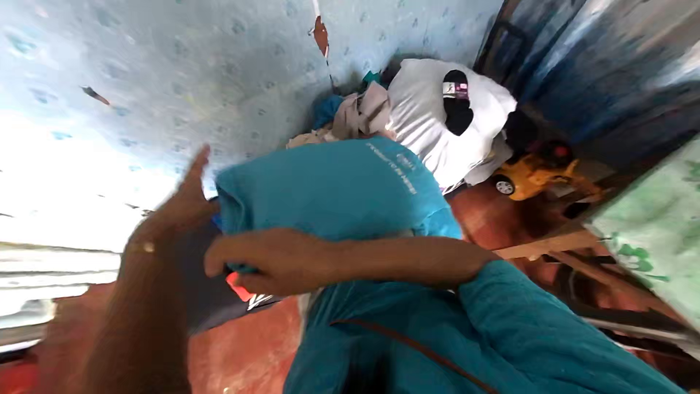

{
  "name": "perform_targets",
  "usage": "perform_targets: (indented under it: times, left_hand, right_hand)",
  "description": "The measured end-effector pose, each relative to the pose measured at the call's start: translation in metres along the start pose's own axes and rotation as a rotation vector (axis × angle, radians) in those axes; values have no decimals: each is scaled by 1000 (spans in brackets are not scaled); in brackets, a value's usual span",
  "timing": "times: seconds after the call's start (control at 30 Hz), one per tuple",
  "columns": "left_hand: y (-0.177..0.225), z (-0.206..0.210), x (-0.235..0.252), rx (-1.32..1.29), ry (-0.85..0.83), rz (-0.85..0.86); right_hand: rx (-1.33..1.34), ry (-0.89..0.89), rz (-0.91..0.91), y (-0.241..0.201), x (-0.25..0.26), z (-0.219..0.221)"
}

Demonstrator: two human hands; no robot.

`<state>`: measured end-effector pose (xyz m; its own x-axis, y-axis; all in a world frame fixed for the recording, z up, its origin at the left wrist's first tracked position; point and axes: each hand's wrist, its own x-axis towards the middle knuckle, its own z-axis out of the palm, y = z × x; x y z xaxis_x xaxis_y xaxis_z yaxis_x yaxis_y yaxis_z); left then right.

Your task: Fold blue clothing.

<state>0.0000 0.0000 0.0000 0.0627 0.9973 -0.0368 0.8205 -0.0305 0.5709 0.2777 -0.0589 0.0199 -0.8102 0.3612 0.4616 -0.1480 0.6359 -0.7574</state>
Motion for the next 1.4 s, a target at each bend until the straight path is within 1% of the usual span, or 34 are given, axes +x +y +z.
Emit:
perform_targets:
  times: [0.03,0.07,0.1,0.13,0.2,0.23,0.3,0.33,0.4,0.43,0.5,0.57,0.63,0.67,0.7,0.73,0.8,0.83,0.9,0.93,0.97,1.07,1.1,1.13,1.2,1.23,1.27,1.3,1.33,1.37,1.4]
  left_hand:
    - [-2,11,-28,7,-88,5]
    - [-4,21,-58,20,-162,38]
    - [1,29,-87,5,-204,46]
    - [9,38,-111,-2,-194,35]
    - [25,56,-141,-1,-90,-11]
    - [27,64,-149,-22,-11,-12]
    - [15,79,-156,-142,180,86]
    - [6,83,-156,-222,245,158]
    - [-6,84,-154,-320,351,239]
    - [-7,83,-153,-352,394,248]
    - [-7,83,-149,-401,482,240]
    - [-4,84,-144,-412,560,206]
    - [-5,81,-138,-378,590,205]
    - [-13,78,-135,-370,599,229]
    - [-15,76,-132,-363,618,235]
    - [-10,73,-131,-352,642,204]
    - [0,68,-133,-326,667,114]
    - [-5,65,-138,-316,663,104]
    - [-28,55,-153,-305,639,160]
    - [-37,51,-161,-302,631,201]
    - [-40,48,-171,-294,618,225]
    - [-27,46,-206,-276,551,231]
    - [-20,44,-219,-296,469,213]
    - [-16,41,-230,-324,335,181]
    - [-21,38,-243,-411,18,90]
    - [-28,40,-243,-420,-76,34]
    - [-37,45,-239,-433,-111,-18]
    - [-47,53,-230,-462,-90,-52]
    - [-54,64,-218,-521,2,-57]
    - [-60,78,-201,-646,126,-36]
    - [-66,96,-181,-829,269,-30]
  right_hand:
    - [9,-83,52,13,6,19]
    - [26,-117,94,25,10,33]
    - [39,-99,109,37,13,47]
    - [36,-71,112,47,16,58]
    - [13,-9,85,54,14,66]
    - [-22,18,59,55,9,67]
    - [-156,107,-10,64,-11,65]
    - [-222,130,10,69,-27,57]
    - [-346,98,190,85,-73,31]
    - [-417,121,285,95,-101,15]
    - [-560,186,520,113,-163,-13]
    - [-606,246,761,119,-218,-36]
    - [-619,282,888,119,-258,-48]
    - [-604,293,913,120,-274,-52]
    - [-556,315,923,121,-287,-54]
    - [-496,359,900,123,-298,-55]
    - [-361,476,806,124,-309,-65]
    - [-313,531,758,122,-311,-72]
    - [-251,594,662,109,-308,-93]
    - [-207,560,611,95,-305,-107]
    - [-159,468,562,78,-303,-122]
    - [-74,19,455,21,-299,-157]
    - [-54,-108,395,10,-300,-163]
    - [-18,-207,342,4,-301,-167]
    - [25,-307,295,0,-296,-172]
    - [-9,-326,308,0,-290,-176]
    - [-47,-317,339,5,-281,-182]
    - [-55,-266,378,14,-271,-190]
    - [-29,-160,399,31,-260,-198]
    - [52,20,410,54,-249,-202]
    - [181,247,407,82,-236,-202]
